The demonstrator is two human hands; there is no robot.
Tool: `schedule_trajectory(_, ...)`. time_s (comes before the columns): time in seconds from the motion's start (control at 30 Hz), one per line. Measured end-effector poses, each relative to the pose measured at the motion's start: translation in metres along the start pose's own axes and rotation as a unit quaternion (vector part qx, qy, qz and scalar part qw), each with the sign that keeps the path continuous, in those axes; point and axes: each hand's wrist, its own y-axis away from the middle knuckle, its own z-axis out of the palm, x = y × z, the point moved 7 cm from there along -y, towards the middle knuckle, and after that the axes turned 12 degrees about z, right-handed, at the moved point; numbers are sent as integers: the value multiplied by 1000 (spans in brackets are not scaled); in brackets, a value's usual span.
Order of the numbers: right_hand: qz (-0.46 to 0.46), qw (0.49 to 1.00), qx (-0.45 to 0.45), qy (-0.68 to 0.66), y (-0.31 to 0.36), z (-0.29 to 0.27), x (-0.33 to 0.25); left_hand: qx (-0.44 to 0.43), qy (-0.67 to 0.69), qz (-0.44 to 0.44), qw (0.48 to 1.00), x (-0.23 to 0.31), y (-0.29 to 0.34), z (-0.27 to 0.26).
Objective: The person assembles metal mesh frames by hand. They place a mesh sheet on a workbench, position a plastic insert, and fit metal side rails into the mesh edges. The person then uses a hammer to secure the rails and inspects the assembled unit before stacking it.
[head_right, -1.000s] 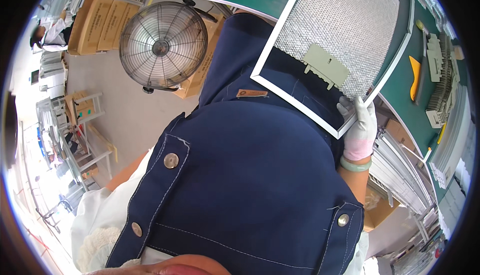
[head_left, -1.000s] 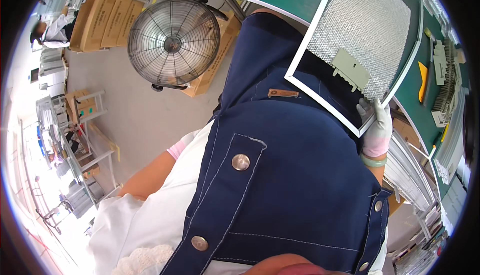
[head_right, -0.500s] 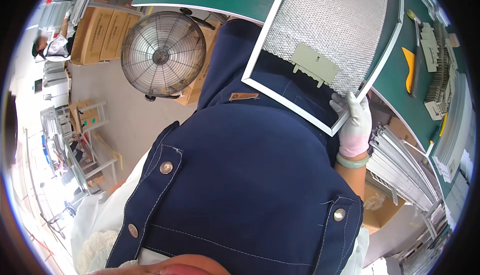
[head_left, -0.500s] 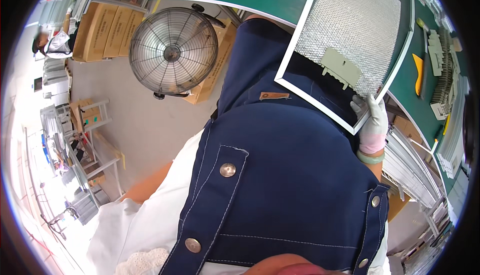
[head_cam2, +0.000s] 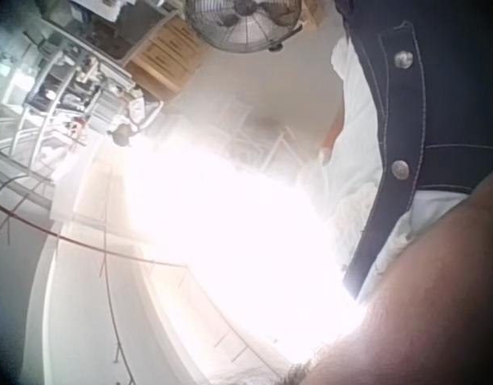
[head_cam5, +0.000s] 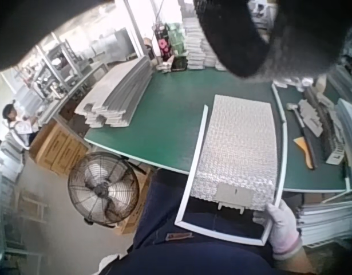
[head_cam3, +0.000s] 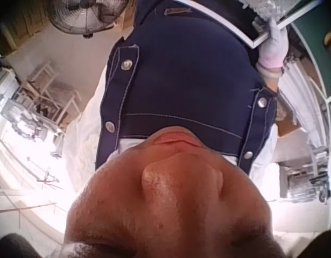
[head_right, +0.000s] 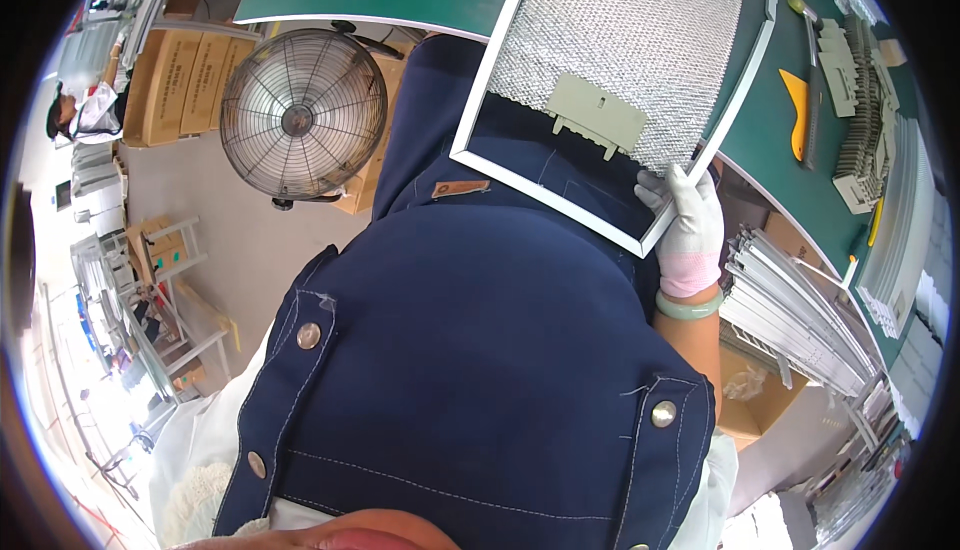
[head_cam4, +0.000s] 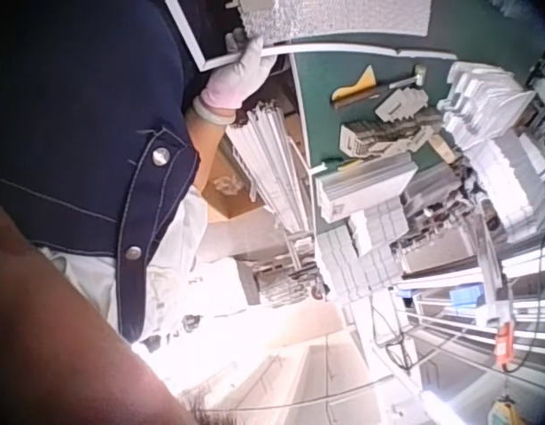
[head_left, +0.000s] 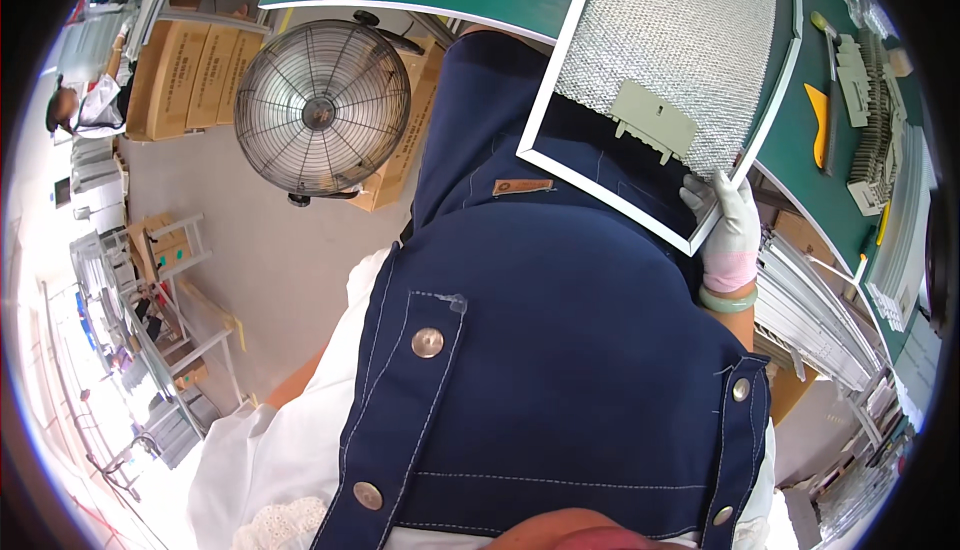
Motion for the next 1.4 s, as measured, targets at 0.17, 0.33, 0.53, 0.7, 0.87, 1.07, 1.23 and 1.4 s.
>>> schedule_trajectory(0.17, 1, 999, 9, 32, 3, 1, -2, -343, -254, 139, 894, 79, 1, -35)
schedule_trajectory(0.33, 19, 997, 20, 79, -1, -5, -3, -90, 17, 366, 926, 162, -74, -93)
schedule_trajectory(0.53, 48, 995, -22, 81, -3, -2, -9, -152, 199, 337, 908, 320, -98, -4)
schedule_trajectory(0.7, 72, 996, -15, 59, -2, -8, -4, -199, 362, 286, 865, 324, -97, 10)
schedule_trajectory(0.87, 63, 996, -16, 68, -1, -5, -6, -201, 279, 312, 886, 312, -105, 7)
schedule_trajectory(1.07, 36, 993, 37, 108, 18, 3, 1, -254, 249, 314, 880, 314, -102, 17)
schedule_trajectory(1.23, 11, 1000, -19, -22, 13, 10, 14, -341, 250, 314, 850, 310, -104, 21)
schedule_trajectory(1.4, 6, 999, 18, -42, 6, 15, 6, -224, 288, 283, 887, 317, -90, 25)
